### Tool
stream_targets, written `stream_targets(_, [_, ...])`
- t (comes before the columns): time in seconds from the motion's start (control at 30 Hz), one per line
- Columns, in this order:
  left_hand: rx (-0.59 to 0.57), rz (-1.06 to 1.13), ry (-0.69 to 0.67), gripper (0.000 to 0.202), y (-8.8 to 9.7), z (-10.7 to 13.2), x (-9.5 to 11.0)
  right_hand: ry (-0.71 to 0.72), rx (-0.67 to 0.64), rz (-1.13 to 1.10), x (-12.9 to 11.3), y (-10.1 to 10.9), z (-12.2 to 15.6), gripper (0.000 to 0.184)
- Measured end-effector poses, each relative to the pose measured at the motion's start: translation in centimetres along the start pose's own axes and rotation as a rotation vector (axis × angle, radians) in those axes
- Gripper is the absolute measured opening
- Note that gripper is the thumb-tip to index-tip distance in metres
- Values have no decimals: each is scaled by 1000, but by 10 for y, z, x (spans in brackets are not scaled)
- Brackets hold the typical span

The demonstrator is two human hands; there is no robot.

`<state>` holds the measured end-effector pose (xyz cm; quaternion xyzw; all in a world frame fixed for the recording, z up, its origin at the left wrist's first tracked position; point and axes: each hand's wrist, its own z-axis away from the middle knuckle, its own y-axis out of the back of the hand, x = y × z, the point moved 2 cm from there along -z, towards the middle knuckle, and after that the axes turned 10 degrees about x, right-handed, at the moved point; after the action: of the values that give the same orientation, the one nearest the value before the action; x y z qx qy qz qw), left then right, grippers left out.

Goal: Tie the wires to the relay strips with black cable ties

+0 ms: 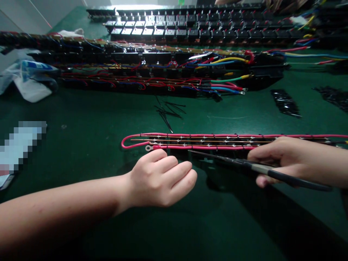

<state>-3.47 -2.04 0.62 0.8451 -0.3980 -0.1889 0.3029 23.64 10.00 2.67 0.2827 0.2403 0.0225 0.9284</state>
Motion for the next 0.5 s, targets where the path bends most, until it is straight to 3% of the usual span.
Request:
stream_targets(0.27, [55, -53, -6, 14, 2, 0, -1, 31, 15, -31, -1, 1, 0, 47])
stream_targets(0.5, [64, -15, -41, 12, 4, 0, 1, -28, -28, 37, 0, -6, 0, 52])
